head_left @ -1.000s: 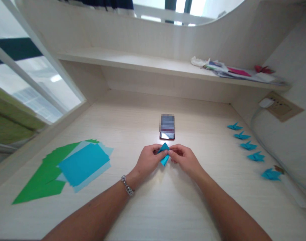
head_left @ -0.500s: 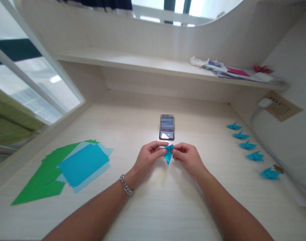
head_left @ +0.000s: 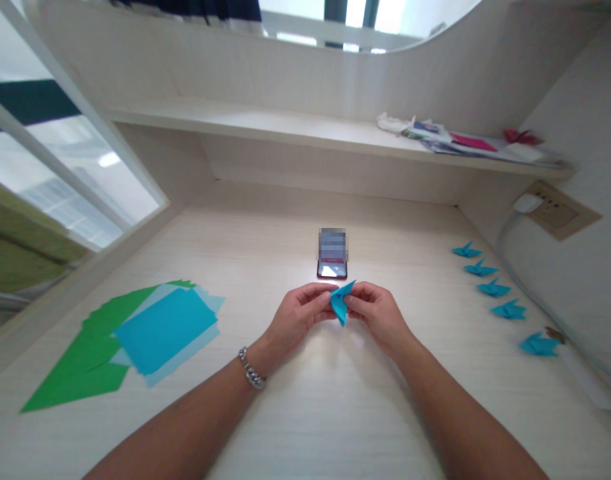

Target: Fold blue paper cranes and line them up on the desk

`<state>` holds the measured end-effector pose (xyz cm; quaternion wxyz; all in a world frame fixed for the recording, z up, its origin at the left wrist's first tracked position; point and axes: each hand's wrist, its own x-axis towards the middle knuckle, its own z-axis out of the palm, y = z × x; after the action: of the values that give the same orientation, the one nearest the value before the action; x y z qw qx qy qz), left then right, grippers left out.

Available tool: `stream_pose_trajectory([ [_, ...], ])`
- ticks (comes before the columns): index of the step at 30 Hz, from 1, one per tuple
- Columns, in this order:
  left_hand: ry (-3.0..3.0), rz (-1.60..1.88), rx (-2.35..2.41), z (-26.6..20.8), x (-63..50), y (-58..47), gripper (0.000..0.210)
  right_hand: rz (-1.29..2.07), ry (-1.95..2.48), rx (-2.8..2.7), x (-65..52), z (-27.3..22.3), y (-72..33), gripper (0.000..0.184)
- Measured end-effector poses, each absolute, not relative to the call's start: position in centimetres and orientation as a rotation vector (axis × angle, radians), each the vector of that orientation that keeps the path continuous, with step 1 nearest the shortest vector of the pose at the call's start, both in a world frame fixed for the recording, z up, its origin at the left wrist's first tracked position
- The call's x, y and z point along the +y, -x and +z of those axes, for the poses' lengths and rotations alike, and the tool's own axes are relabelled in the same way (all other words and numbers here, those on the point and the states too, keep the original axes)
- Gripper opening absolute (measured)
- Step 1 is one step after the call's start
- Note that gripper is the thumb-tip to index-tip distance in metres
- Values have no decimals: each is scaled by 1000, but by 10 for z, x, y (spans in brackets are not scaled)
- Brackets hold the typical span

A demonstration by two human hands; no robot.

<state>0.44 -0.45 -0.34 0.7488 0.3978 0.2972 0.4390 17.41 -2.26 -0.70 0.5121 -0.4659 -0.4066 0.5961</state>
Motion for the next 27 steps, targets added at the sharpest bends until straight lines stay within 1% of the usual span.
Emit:
stream_pose_trajectory([
  [7, -873, 954, 630, -7, -5, -5, 23, 1420, 1167, -1009, -24, -5, -172, 23],
  [15, -1008, 923, 661, -12, -4, -4, 23, 1359, 1207, -1095, -24, -6, -172, 18],
  [17, -1056, 917, 670, -12, -4, -3, 23, 1302, 1211, -1146, -24, -7, -171, 16],
  [21, -1117, 905, 664, -11, -3, -2, 29, 1080, 1264, -1324, -25, -6, -172, 10],
  [23, -1128, 905, 669, -10, -3, -2, 30, 1000, 1295, -1413, -27, -3, -172, 11],
  [27, -1042, 941, 726, -9, -3, -3, 27, 865, 1279, -1549, -30, 2, -173, 14],
])
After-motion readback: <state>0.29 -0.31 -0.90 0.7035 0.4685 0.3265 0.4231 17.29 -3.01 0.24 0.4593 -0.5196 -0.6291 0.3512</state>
